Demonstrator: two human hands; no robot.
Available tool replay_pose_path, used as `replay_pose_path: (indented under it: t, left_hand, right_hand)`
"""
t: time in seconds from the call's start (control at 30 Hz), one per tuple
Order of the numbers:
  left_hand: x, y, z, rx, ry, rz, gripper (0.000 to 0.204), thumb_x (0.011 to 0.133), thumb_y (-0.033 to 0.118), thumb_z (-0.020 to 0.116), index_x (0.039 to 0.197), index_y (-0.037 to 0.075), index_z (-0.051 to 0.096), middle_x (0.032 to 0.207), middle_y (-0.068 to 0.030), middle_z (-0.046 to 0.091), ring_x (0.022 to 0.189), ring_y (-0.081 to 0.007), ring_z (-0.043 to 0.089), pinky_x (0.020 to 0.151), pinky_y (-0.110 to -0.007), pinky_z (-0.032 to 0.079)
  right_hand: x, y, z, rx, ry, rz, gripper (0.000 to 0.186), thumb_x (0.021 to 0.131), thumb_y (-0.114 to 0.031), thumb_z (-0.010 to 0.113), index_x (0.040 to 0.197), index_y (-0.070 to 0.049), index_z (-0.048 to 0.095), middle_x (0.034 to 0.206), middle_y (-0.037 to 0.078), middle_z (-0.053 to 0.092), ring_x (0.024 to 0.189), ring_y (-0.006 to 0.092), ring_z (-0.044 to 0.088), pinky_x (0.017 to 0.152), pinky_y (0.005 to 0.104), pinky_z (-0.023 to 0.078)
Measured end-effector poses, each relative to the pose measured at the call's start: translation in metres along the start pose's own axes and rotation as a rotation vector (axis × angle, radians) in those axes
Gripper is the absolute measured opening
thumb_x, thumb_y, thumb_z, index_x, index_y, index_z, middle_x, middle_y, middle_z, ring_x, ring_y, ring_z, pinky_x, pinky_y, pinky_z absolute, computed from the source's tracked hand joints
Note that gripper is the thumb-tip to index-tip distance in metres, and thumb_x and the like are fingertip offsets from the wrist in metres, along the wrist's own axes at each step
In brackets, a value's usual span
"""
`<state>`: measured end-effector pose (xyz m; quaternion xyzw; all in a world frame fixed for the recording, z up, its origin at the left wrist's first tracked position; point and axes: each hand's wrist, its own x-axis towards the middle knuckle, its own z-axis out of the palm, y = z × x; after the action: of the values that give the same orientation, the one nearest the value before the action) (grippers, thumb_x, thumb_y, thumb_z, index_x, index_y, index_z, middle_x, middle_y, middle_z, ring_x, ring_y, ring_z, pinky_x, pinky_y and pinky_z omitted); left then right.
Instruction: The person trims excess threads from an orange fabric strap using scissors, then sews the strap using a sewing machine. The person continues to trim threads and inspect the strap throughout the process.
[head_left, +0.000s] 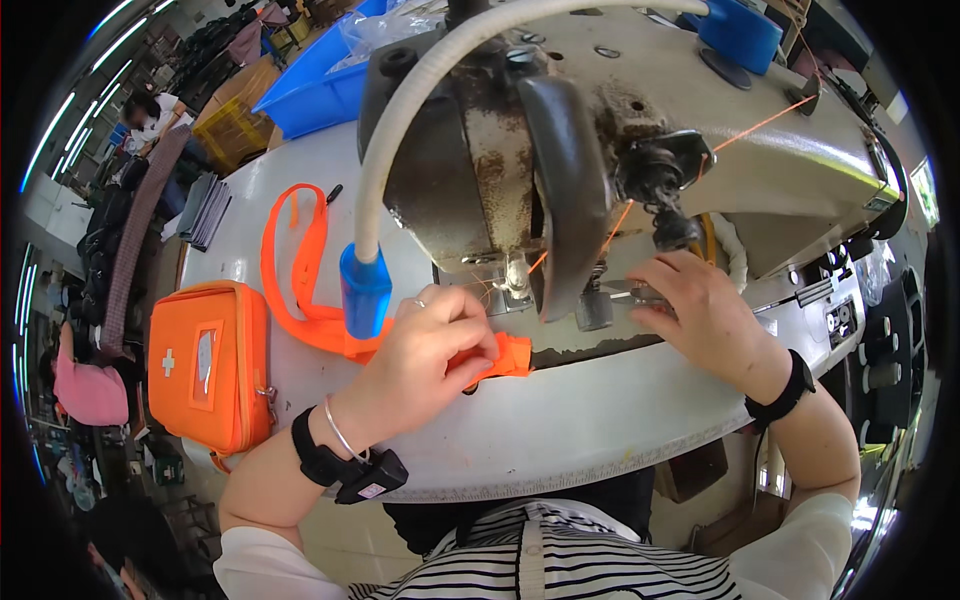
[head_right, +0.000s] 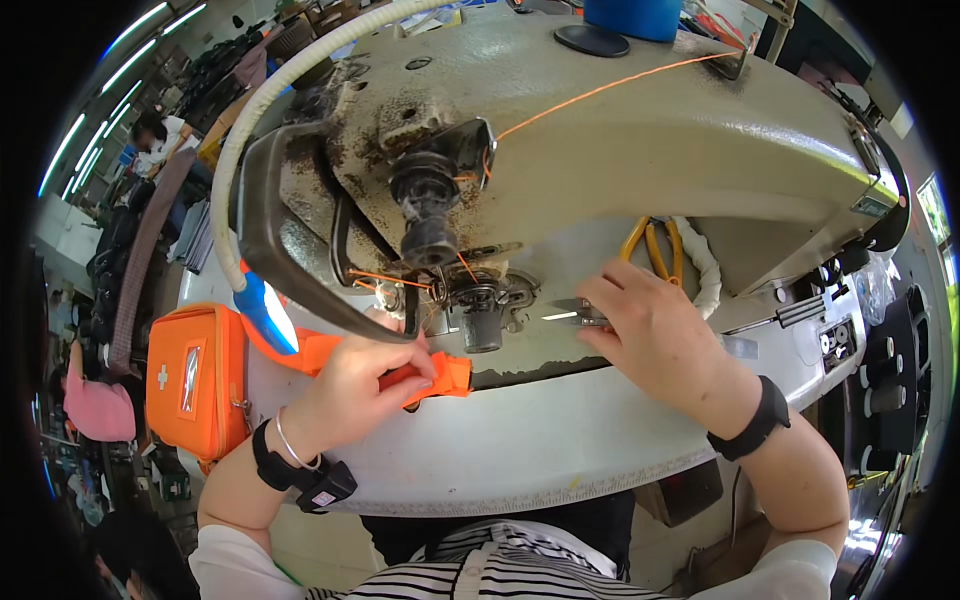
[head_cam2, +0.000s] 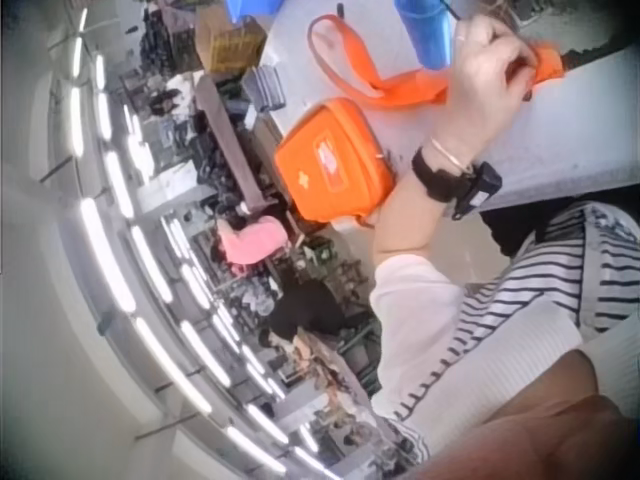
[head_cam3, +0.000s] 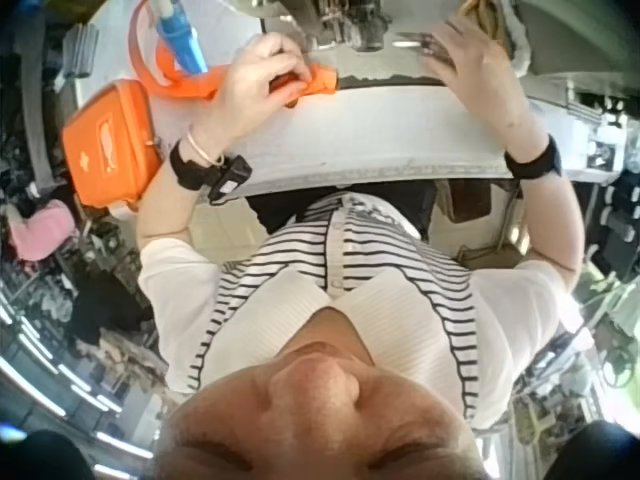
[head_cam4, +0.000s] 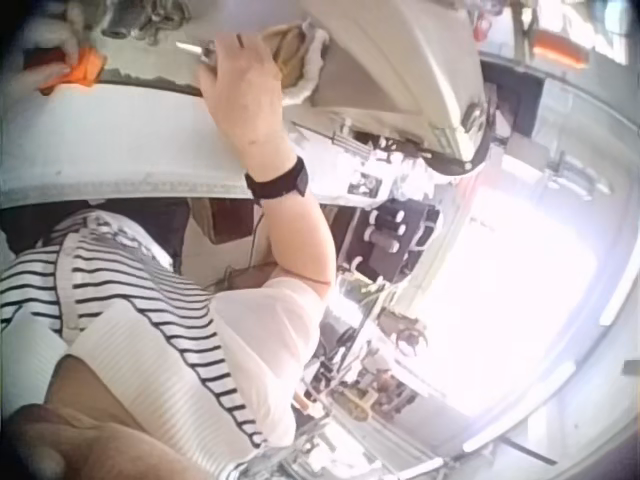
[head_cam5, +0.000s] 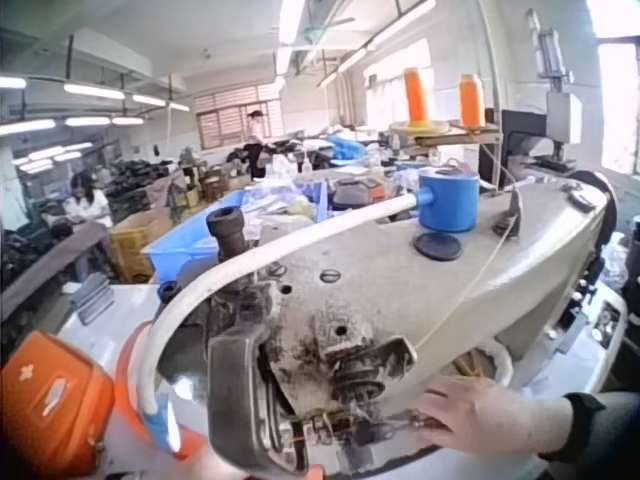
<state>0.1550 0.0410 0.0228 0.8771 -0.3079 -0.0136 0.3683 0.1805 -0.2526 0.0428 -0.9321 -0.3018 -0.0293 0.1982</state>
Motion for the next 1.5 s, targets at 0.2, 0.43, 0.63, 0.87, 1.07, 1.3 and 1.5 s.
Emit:
replay_pose_path:
  t: [0.2,0.43,0.63,0.87,1.07,1.3,1.5]
  left_hand:
    - [-0.005,0.012,-0.010,0.157,-0.055,0.025,0.024,0.063,0.011,0.075,0.083,0.009,0.061,0.092,-0.0013,0.054,0.090,-0.0201,0.051,0.075,-0.035,0.038]
    - [-0.010,0.008,-0.011,0.123,-0.045,0.013,0.019,0.068,0.007,0.071,0.083,0.005,0.060,0.096,-0.0036,0.057,0.091,-0.0207,0.053,0.076,-0.032,0.043]
    - [-0.013,0.002,-0.020,0.081,-0.038,-0.057,0.021,0.071,0.004,0.069,0.090,0.002,0.063,0.100,-0.0060,0.059,0.091,-0.0237,0.056,0.076,-0.033,0.047]
    - [-0.011,-0.006,-0.011,0.146,0.131,0.006,0.015,0.068,0.004,0.069,0.083,0.007,0.068,0.086,-0.0041,0.059,0.078,-0.0212,0.056,0.062,-0.032,0.045]
    - [0.001,-0.003,-0.008,0.327,0.139,0.147,0.018,0.061,0.010,0.069,0.079,0.014,0.070,0.078,0.0029,0.057,0.067,-0.0156,0.051,0.061,-0.029,0.040]
    - [0.001,-0.004,-0.013,0.302,-0.020,0.064,0.011,0.073,0.012,0.066,0.083,0.011,0.069,0.077,0.0026,0.058,0.066,-0.0133,0.055,0.066,-0.028,0.039]
    - [0.003,-0.013,-0.014,0.066,0.066,-0.026,0.012,0.079,0.012,0.064,0.088,0.005,0.067,0.079,-0.0027,0.062,0.066,-0.0197,0.056,0.063,-0.030,0.043]
  right_hand:
    - [0.005,-0.037,-0.001,-0.220,-0.028,-0.161,0.036,0.067,-0.012,0.066,0.102,-0.011,0.058,0.095,0.007,0.052,0.090,0.0241,0.049,0.077,0.0359,0.041]
    - [0.017,-0.050,0.017,-0.132,-0.193,-0.405,0.030,0.072,-0.010,0.057,0.102,-0.014,0.061,0.086,0.007,0.053,0.084,0.0217,0.053,0.065,0.0317,0.046]
    - [0.031,-0.039,0.010,-0.245,-0.288,-0.420,0.026,0.073,-0.013,0.058,0.097,-0.018,0.065,0.091,0.008,0.058,0.085,0.0221,0.054,0.065,0.0314,0.045]
    - [0.038,-0.042,0.010,0.117,-0.315,-0.229,0.026,0.078,-0.014,0.052,0.102,-0.018,0.060,0.097,0.007,0.058,0.091,0.0260,0.056,0.067,0.0375,0.047]
    - [0.029,-0.035,0.020,-0.153,-0.272,-0.381,0.005,0.065,-0.010,0.057,0.068,-0.009,0.061,0.082,0.008,0.052,0.075,0.0240,0.054,0.061,0.0336,0.045]
    - [0.033,-0.029,0.031,-0.144,-0.232,-0.470,0.005,0.061,-0.010,0.059,0.056,-0.007,0.059,0.075,0.007,0.048,0.071,0.0203,0.052,0.057,0.0308,0.043]
    - [0.029,-0.027,0.034,-0.188,-0.250,-0.430,0.003,0.061,-0.011,0.058,0.060,-0.007,0.058,0.079,0.010,0.053,0.067,0.0212,0.053,0.055,0.0313,0.045]
